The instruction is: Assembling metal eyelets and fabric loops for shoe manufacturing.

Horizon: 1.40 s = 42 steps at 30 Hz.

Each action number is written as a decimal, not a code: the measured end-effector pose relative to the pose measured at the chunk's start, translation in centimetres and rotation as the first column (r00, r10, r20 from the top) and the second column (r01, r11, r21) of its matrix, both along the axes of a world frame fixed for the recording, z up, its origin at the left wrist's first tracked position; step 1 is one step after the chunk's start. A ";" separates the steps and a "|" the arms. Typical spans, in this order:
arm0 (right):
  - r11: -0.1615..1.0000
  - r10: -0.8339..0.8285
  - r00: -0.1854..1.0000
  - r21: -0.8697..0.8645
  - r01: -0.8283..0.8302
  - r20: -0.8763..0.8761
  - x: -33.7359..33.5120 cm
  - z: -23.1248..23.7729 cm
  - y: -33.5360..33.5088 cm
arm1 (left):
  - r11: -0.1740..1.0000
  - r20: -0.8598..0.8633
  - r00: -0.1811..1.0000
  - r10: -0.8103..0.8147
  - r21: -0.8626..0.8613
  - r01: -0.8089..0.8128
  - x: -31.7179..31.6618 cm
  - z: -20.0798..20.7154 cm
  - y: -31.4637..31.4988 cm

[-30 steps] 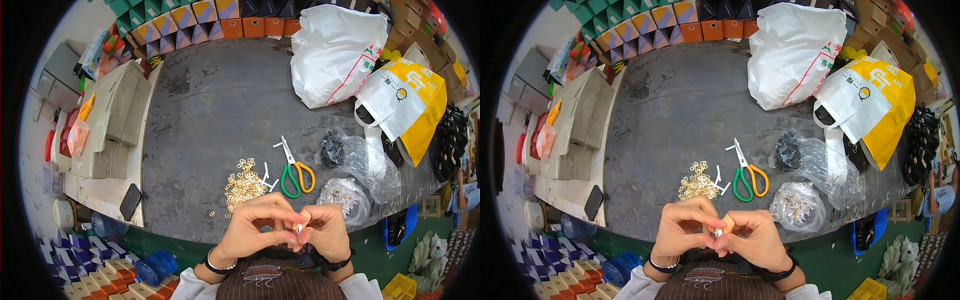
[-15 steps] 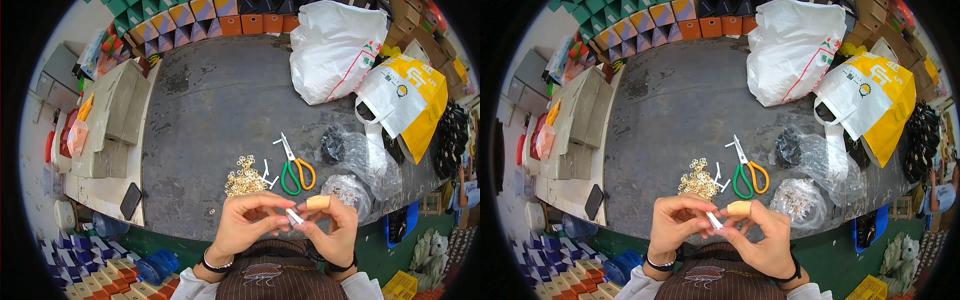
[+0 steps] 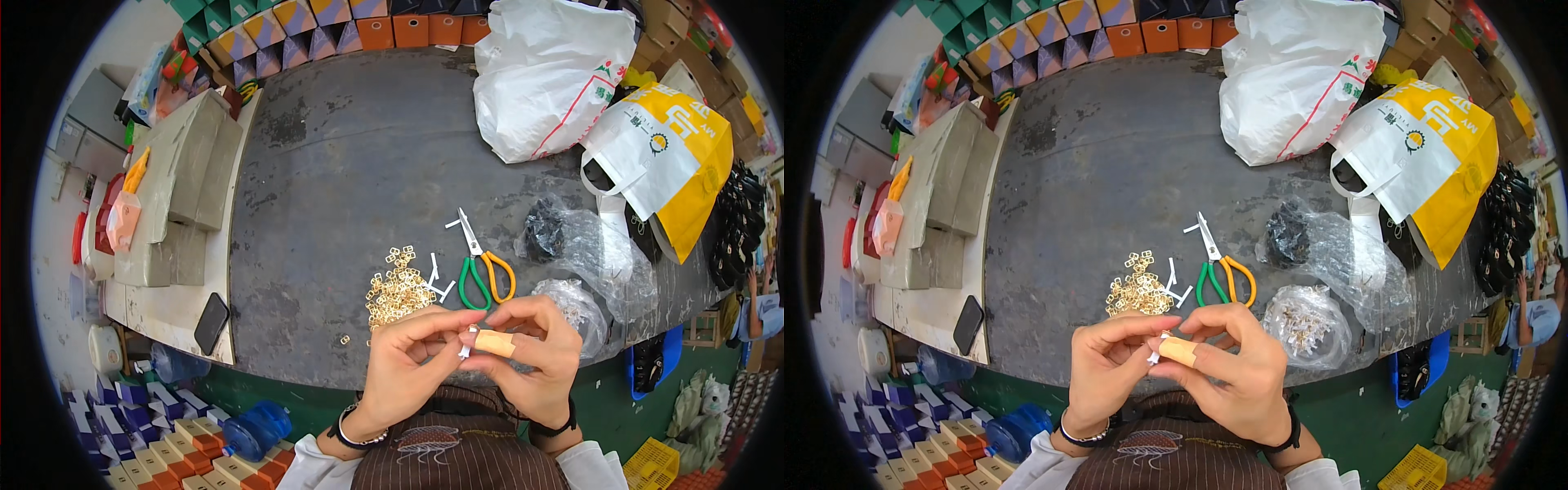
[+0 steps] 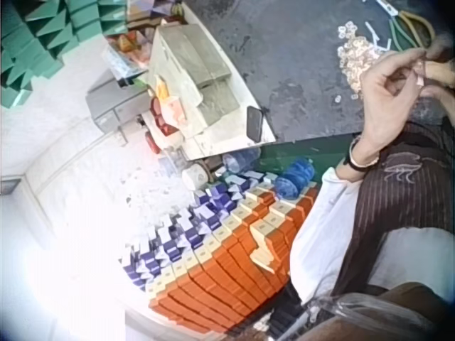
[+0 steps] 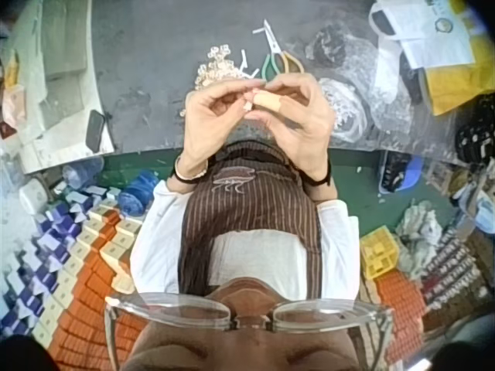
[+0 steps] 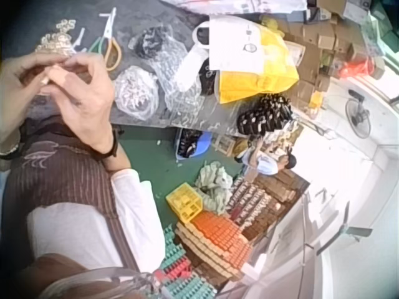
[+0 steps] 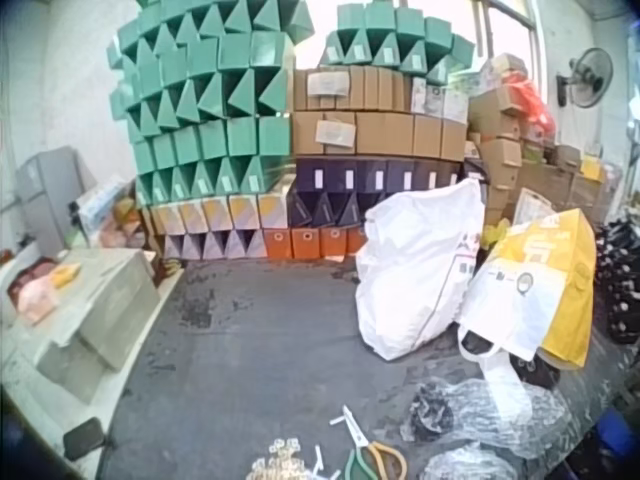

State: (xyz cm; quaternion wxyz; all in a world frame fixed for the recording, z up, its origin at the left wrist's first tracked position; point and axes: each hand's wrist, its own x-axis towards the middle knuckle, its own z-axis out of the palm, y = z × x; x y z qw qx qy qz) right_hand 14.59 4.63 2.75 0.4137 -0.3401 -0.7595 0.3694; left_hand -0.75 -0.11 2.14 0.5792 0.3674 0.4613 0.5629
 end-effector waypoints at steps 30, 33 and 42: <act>0.648 0.026 0.956 -0.723 -0.239 -0.293 2.1 -4.7 0.4 | 0.970 0.134 0.981 -0.141 -0.178 0.164 -1.2 -3.8 -0.3; 0.652 0.108 0.962 -0.713 -0.258 -0.250 2.5 -5.4 0.8 | 0.922 0.222 0.953 -0.207 -0.280 0.266 -1.7 -5.3 0.0; 0.751 0.229 0.950 -0.659 -0.035 0.211 2.8 -11.3 0.3 | 0.859 -0.093 0.932 -0.351 -0.429 0.280 -0.7 -13.7 -0.7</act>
